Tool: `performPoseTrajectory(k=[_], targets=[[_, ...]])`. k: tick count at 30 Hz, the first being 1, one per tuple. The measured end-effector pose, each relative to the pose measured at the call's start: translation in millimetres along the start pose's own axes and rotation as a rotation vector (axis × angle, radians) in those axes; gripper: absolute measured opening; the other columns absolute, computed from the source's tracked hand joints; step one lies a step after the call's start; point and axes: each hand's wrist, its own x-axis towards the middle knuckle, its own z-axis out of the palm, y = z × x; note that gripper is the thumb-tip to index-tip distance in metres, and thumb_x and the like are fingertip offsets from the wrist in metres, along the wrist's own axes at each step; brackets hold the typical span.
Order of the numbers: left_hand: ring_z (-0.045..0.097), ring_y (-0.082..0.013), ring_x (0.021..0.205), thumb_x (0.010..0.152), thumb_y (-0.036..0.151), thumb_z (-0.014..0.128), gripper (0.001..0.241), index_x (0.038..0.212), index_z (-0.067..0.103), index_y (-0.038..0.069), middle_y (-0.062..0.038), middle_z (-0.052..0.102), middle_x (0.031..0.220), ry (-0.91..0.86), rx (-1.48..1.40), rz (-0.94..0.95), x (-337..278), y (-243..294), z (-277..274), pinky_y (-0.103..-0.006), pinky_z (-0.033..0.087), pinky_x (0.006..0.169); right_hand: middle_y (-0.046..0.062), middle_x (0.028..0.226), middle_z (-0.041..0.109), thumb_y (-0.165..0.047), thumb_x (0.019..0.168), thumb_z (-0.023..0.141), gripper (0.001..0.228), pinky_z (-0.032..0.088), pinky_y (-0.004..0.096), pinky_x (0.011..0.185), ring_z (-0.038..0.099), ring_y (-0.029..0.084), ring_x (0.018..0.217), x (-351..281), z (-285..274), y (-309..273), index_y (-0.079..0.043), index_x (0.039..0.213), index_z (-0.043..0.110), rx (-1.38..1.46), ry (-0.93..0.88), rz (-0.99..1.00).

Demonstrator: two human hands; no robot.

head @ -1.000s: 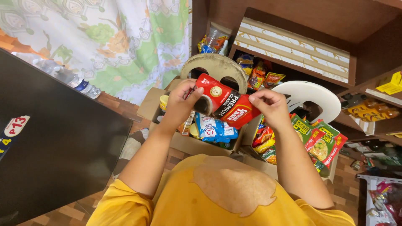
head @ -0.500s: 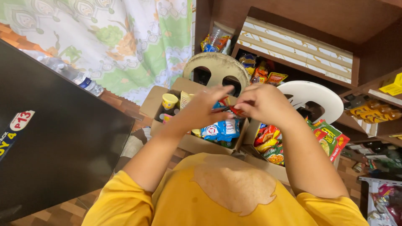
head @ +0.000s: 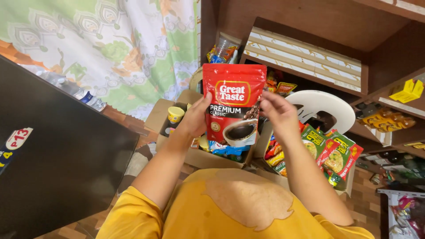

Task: Stock grocery items onto shelves from a cardboard box.

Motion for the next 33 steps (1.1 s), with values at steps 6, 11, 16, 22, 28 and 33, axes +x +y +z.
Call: performPoseTrajectory(k=[6, 11, 16, 22, 28, 33], targets=[[0.060, -0.0259, 0.129, 0.108, 0.034, 0.051, 0.050, 0.145, 0.050, 0.001, -0.013, 0.062, 0.141, -0.010, -0.004, -0.034, 10, -18, -6, -0.0474, 0.046, 0.114, 0.004, 0.104, 0.075, -0.003, 0.094, 0.077, 0.019, 0.055, 0.024, 0.081, 0.067, 0.008, 0.090, 3, 8, 1, -0.001, 0.112, 0.072, 0.113, 0.011, -0.184], [0.055, -0.0250, 0.135, 0.107, 0.034, 0.050, 0.050, 0.146, 0.049, 0.004, -0.010, 0.059, 0.146, -0.125, -0.008, 0.065, 6, 2, 23, -0.0477, 0.043, 0.115, 0.005, 0.099, 0.075, 0.000, 0.095, 0.077, 0.010, 0.055, 0.024, 0.080, 0.067, 0.008, 0.086, 4, 1, -4, 0.000, 0.104, 0.072, -0.025, 0.039, -0.258], [0.054, -0.0240, 0.135, 0.109, 0.031, 0.052, 0.049, 0.146, 0.049, 0.000, -0.012, 0.059, 0.146, -0.113, 0.055, 0.060, 23, 2, 26, -0.0455, 0.041, 0.117, 0.003, 0.100, 0.074, -0.001, 0.100, 0.074, 0.007, 0.055, 0.023, 0.081, 0.067, 0.007, 0.089, 12, -2, -14, -0.001, 0.105, 0.069, -0.037, 0.006, -0.331], [0.055, -0.0236, 0.134, 0.110, 0.026, 0.052, 0.045, 0.146, 0.049, -0.001, -0.013, 0.059, 0.144, -0.171, -0.006, 0.150, 43, 4, 50, -0.0453, 0.042, 0.118, 0.002, 0.104, 0.074, -0.002, 0.101, 0.070, 0.009, 0.054, 0.023, 0.086, 0.067, 0.007, 0.093, 20, -14, -48, -0.002, 0.110, 0.068, -0.017, -0.021, -0.341], [0.065, -0.0198, 0.118, 0.109, 0.024, 0.060, 0.035, 0.131, 0.065, -0.003, -0.012, 0.071, 0.128, -0.102, 0.223, 0.243, 78, -8, 67, -0.0395, 0.049, 0.107, 0.002, 0.105, 0.074, -0.003, 0.103, 0.072, 0.004, 0.055, 0.025, 0.089, 0.067, 0.008, 0.094, 27, -44, -68, -0.001, 0.105, 0.070, -0.017, 0.019, -0.365], [0.069, -0.0189, 0.107, 0.102, 0.019, 0.068, 0.028, 0.122, 0.068, 0.000, -0.010, 0.073, 0.117, -0.122, 0.107, 0.225, 94, -7, 100, -0.0402, 0.056, 0.095, 0.003, 0.105, 0.074, -0.002, 0.101, 0.071, 0.007, 0.055, 0.026, 0.089, 0.067, 0.009, 0.094, 35, -56, -87, -0.001, 0.108, 0.071, -0.024, 0.059, -0.381]])
